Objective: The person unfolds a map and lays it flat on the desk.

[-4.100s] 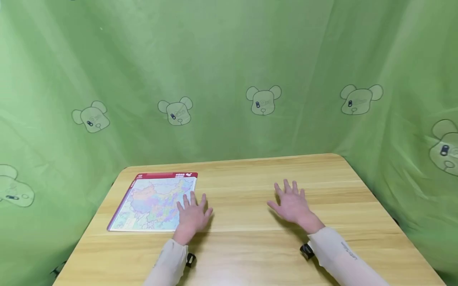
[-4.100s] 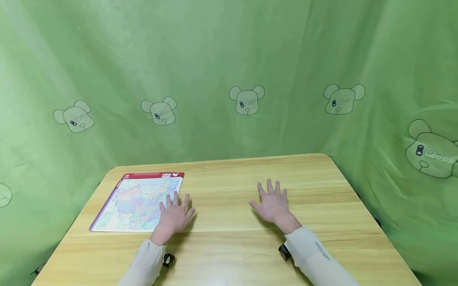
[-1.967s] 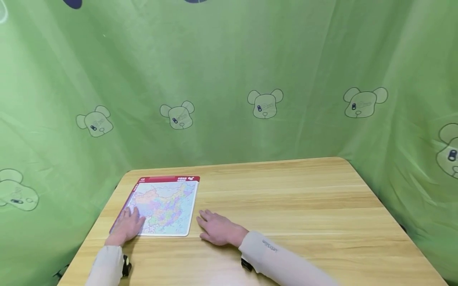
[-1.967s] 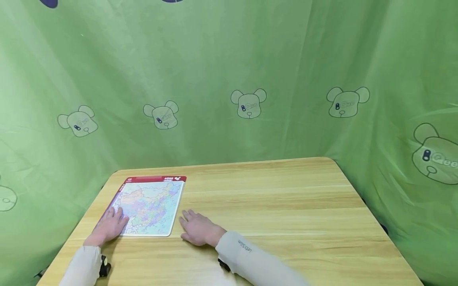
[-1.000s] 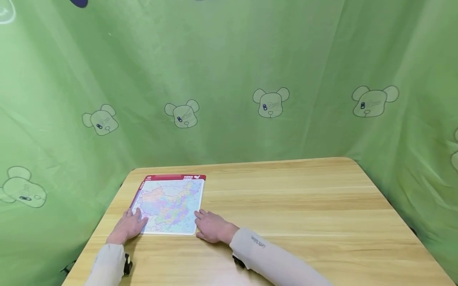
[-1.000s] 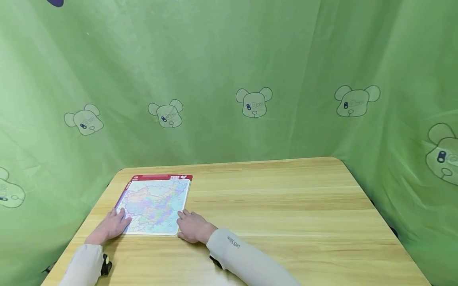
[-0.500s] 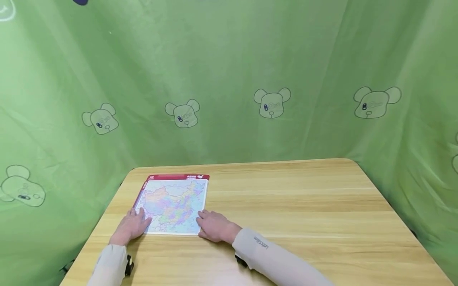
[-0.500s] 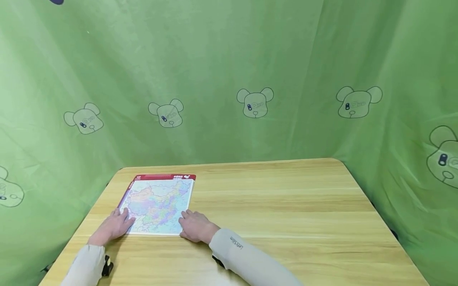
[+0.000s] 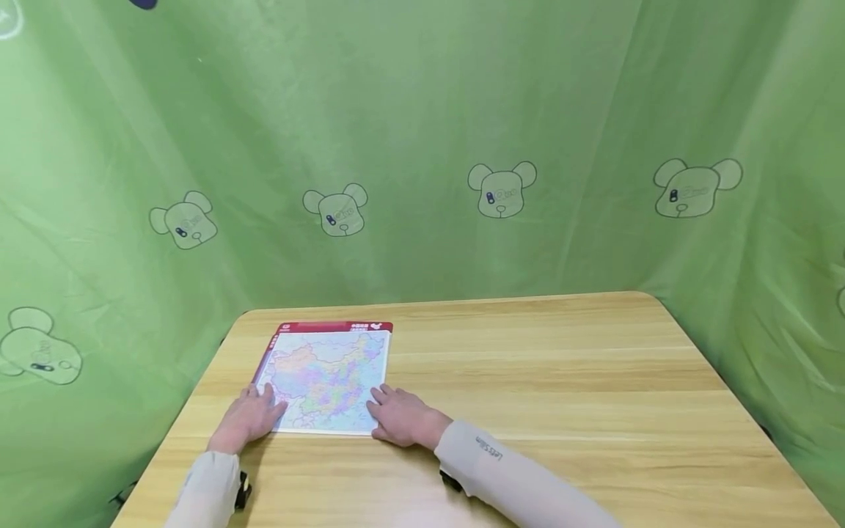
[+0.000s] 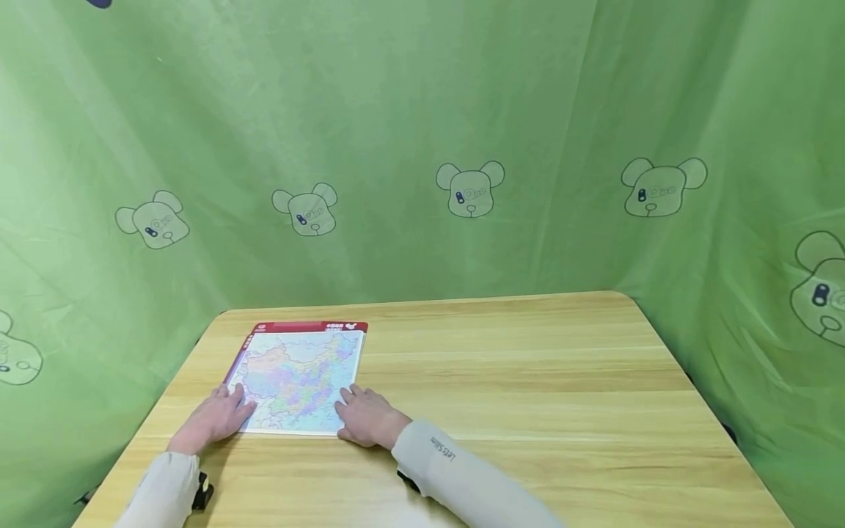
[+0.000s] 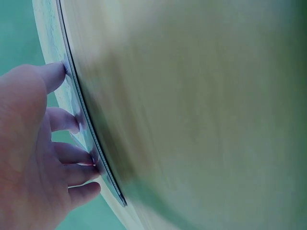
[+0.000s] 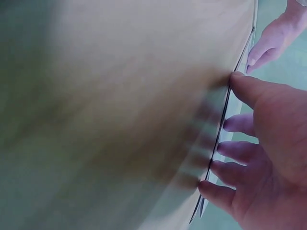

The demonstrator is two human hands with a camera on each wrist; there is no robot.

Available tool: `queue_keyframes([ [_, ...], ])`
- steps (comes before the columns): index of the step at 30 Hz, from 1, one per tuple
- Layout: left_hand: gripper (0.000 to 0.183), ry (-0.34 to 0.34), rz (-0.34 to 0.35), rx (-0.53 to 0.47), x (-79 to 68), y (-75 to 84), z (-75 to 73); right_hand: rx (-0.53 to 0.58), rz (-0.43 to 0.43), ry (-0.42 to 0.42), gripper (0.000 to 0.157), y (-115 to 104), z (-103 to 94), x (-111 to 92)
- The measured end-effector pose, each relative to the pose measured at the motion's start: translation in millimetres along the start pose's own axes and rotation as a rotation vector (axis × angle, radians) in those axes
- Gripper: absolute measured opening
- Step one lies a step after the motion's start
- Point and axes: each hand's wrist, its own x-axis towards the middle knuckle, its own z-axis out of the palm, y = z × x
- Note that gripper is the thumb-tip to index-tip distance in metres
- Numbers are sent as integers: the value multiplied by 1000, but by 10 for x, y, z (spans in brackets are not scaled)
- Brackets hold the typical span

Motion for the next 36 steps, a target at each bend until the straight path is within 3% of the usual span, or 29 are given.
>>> queue_keyframes([
  [5, 71, 6, 11, 5, 23, 57, -11, -59, 3, -20, 59, 41, -17, -40],
  [16, 69, 12, 27, 36, 50, 194, -33, 18, 12, -48, 58, 103, -112, -177],
  [36, 69, 10, 40, 65, 5, 396, 37, 46, -19, -21, 57, 223, 21, -359],
])
